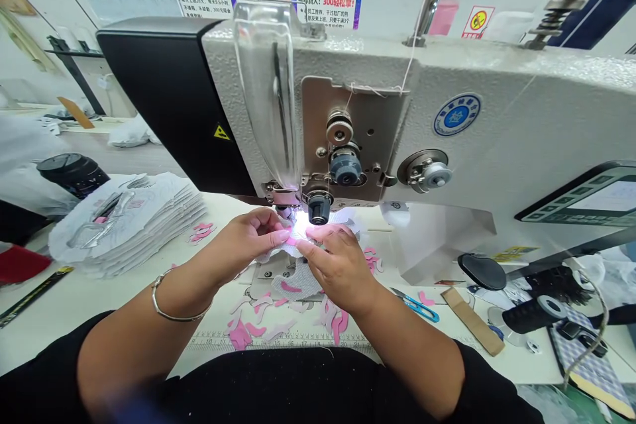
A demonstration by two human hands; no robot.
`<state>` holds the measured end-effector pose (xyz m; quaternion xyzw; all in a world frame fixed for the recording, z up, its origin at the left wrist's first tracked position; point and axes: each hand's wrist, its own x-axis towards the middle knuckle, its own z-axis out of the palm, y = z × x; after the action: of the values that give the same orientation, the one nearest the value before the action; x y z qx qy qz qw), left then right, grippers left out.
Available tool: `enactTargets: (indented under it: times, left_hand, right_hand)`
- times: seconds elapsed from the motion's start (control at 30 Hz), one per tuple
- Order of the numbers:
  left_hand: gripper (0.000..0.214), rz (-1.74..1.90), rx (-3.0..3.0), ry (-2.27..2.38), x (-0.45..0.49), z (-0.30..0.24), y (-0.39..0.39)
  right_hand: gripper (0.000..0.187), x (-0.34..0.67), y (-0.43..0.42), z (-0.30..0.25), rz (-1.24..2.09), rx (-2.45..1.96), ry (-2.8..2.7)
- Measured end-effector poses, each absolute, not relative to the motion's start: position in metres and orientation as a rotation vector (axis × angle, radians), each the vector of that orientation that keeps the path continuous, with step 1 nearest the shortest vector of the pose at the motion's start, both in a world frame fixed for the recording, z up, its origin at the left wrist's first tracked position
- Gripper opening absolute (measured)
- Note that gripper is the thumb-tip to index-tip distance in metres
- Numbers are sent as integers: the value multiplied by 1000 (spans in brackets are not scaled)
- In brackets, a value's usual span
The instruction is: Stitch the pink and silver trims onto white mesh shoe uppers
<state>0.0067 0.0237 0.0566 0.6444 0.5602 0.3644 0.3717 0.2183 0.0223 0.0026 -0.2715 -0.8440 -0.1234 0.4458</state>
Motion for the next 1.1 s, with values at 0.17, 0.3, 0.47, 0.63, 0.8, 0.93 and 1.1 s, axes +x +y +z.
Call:
enactTargets:
  times: [0.17,0.3,0.47,0.63,0.8,0.93,1.1]
  left_hand:
    - [29,920,1579,1398,6,55,22]
    - [29,909,1558,1366,6,54,23]
    - [27,903,1543,1341,4,53,23]
    - [27,910,1571,1390,6,56,21]
    - [25,930,1585,1426,10,58,21]
    - [23,936,1592,1449,12,58,23]
    - [19,937,1568,1398,13,56,24]
  right_hand:
    - [39,218,22,1,-310,-678,-2089]
    - [40,218,22,2,-312,-680,-2086]
    - [40,218,22,2,-317,-685,-2080]
    - [40,218,22,1,-289,-697,-2098]
    - [42,219,22,1,-306,-701,-2109]
    - [46,219,23,1,-315,-679,-2111]
    - [53,221,21,0,-296,-698,-2136]
